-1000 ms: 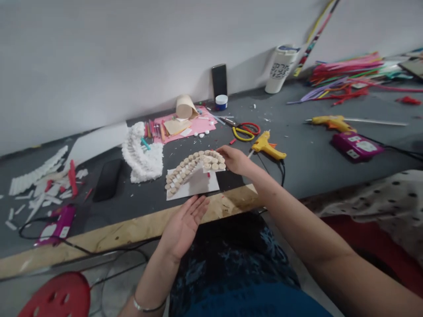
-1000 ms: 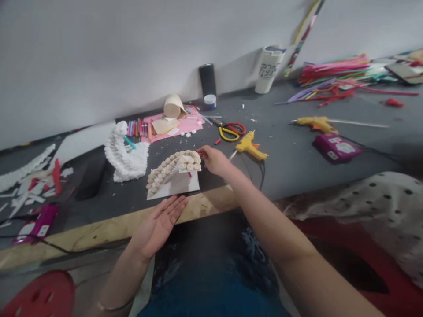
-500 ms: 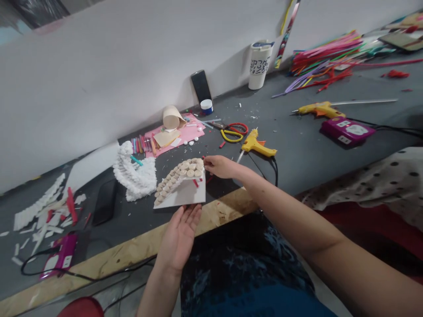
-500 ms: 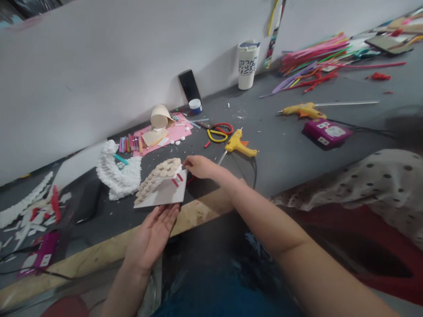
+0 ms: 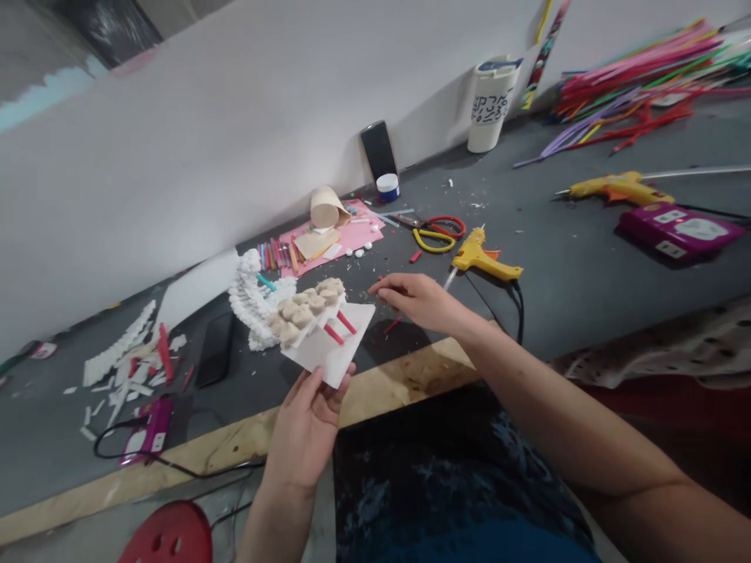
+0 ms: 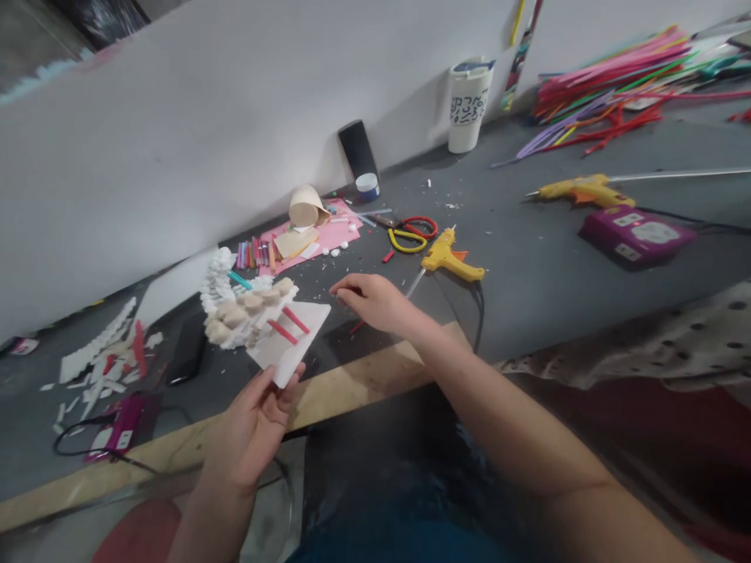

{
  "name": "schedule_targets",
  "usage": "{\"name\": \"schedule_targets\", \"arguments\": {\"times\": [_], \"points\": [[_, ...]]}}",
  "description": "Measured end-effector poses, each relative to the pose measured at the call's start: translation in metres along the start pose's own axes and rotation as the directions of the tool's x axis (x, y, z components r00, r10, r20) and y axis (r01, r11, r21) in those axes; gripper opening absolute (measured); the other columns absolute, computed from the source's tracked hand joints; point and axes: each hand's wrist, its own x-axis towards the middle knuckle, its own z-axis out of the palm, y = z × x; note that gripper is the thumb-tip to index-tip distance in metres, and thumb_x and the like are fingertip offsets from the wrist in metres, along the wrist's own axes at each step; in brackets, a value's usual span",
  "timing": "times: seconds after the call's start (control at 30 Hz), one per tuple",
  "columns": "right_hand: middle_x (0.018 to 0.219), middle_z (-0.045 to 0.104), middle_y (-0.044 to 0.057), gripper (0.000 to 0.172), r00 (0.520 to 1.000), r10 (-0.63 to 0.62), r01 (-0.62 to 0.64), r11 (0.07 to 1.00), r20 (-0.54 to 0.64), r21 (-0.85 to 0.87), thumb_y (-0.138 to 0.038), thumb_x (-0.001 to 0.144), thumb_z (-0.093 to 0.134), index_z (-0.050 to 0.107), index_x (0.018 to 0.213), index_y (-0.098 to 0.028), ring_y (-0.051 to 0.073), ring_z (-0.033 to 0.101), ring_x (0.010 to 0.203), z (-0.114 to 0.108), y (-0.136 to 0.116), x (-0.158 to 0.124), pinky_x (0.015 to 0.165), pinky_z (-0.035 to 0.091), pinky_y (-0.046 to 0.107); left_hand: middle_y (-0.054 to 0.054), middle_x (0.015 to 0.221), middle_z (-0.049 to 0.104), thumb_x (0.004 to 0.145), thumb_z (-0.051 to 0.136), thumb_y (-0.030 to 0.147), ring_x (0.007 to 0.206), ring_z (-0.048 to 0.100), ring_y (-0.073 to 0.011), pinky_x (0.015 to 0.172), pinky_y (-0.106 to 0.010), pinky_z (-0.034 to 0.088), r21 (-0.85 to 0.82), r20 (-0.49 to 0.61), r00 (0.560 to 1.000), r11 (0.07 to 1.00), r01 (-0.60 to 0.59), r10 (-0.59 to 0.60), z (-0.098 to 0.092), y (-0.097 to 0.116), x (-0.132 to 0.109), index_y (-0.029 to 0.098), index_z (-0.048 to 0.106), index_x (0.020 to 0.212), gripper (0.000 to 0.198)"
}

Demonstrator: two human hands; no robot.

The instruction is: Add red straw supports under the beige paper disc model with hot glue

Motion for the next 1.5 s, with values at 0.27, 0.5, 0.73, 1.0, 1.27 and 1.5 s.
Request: {"name": "schedule_targets", "arguments": {"times": [0.27, 0.5, 0.73, 1.0, 1.27, 1.5], "points": [[0.062, 0.058, -0.001, 0.044, 0.992, 0.067, -0.104, 0.904, -0.102, -0.414, -0.048, 0.098, 0.048, 0.060, 0.067, -0.019, 0.013, 0.048, 0.057, 0.005, 0.006, -0.014, 0.054, 0.025, 0.026, -0.014, 0.079, 0.077, 0.099, 0.036, 0.004, 0.063, 0.076, -0.0187, 0.053, -0.017, 0.062, -0.014, 0.041, 0.990, 0.991, 0.134, -0.134, 0.027, 0.049, -0.019, 0.002, 0.054, 0.131, 0.037], [0.106, 0.068, 0.008, 0.018, 0.990, -0.107, 0.142, 0.731, 0.094, -0.668, -0.029, 0.092, 0.065, 0.070, 0.106, -0.019, 0.022, 0.059, 0.098, 0.026, 0.010, -0.026, 0.077, 0.039, 0.030, -0.012, 0.072, 0.075, 0.099, 0.036, 0.007, 0.057, 0.073, -0.0175, 0.049, -0.017, 0.060, 0.120, 0.150, 0.974, 0.981, 0.153, -0.170, 0.029, 0.064, 0.009, 0.004, 0.058, 0.120, 0.031], [0.101, 0.066, 0.008, 0.011, 0.983, -0.079, 0.178, 0.639, 0.167, -0.748, -0.027, 0.093, 0.064, 0.068, 0.098, -0.019, 0.024, 0.057, 0.096, 0.030, 0.017, -0.037, 0.079, 0.038, 0.034, -0.004, 0.074, 0.074, 0.088, 0.058, 0.003, 0.055, 0.071, -0.0155, 0.046, -0.017, 0.056, 0.317, 0.307, 0.946, 0.948, 0.003, -0.106, 0.002, 0.054, 0.066, 0.017, 0.069, 0.106, 0.025], [0.089, 0.069, 0.007, 0.008, 0.979, 0.013, 0.158, 0.578, 0.202, -0.800, -0.021, 0.092, 0.063, 0.069, 0.087, -0.017, 0.023, 0.060, 0.088, 0.007, 0.015, -0.050, 0.072, 0.034, 0.032, -0.006, 0.099, 0.079, 0.087, 0.062, 0.015, 0.088, 0.075, -0.0234, 0.074, -0.032, 0.063, 0.275, 0.312, 0.950, 0.960, -0.060, -0.030, -0.025, 0.046, 0.109, 0.029, 0.064, 0.128, 0.044], [0.079, 0.070, 0.005, 0.015, 0.989, 0.042, 0.087, 0.602, 0.141, -0.793, -0.022, 0.091, 0.062, 0.067, 0.077, -0.019, 0.017, 0.060, 0.071, -0.011, 0.025, -0.055, 0.062, 0.027, 0.030, -0.013, 0.100, 0.078, 0.056, 0.081, 0.008, 0.097, 0.074, -0.0288, 0.076, -0.028, 0.060, 0.570, 0.372, 0.927, 0.800, -0.186, -0.050, -0.002, 0.047, 0.102, 0.014, 0.075, 0.107, 0.051], [0.071, 0.067, 0.003, 0.038, 0.982, 0.166, -0.169, 0.578, -0.087, -0.798, -0.047, 0.093, 0.060, 0.062, 0.067, -0.020, 0.015, 0.054, 0.059, -0.024, 0.014, -0.042, 0.051, 0.014, 0.028, -0.016, 0.095, 0.079, 0.054, 0.085, 0.012, 0.083, 0.075, -0.0266, 0.068, -0.025, 0.058, 0.584, 0.356, 0.932, 0.794, -0.170, -0.063, 0.000, 0.044, 0.118, 0.010, 0.076, 0.105, 0.051]]}}
